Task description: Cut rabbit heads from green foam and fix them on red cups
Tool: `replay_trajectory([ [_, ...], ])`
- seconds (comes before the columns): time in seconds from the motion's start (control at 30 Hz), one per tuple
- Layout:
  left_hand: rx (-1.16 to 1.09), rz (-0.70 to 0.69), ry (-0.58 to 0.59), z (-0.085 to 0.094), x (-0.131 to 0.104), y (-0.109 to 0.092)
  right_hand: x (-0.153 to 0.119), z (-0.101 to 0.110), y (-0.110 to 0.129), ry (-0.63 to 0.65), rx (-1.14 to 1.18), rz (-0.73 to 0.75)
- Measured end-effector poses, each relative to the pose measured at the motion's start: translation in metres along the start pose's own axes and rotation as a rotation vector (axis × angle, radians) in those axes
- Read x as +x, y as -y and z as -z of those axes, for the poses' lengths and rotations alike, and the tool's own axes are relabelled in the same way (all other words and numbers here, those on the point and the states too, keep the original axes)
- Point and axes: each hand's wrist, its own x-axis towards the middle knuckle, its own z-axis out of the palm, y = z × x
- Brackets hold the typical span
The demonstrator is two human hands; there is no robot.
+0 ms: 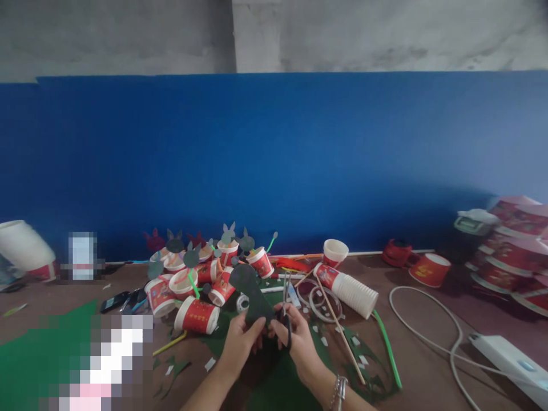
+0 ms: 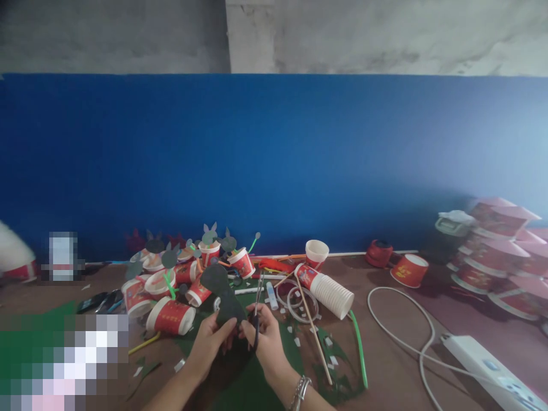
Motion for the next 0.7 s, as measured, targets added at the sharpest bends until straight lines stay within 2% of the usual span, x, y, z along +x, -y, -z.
replay_trajectory([
  [0.13, -0.025, -0.009, -0.09, 0.002, 0.001, -0.001, -0.005, -0.001, 0.003, 0.072, -0.06, -0.026],
  [0.33, -0.084, -0.07, -0.237, 0.002, 0.0, -0.008, -0.01, -0.002, -0.003, 0.286, -0.135, -0.064],
  [0.47, -0.117, -0.092, -0.215, 0.001, -0.003, -0.012, -0.011, -0.002, -0.009, 0.346, -0.162, -0.057],
  [0.7, -0.147, -0.076, -0.094, -0.001, -0.005, -0.004, -0.012, -0.001, -0.005, 0.362, -0.186, -0.052],
])
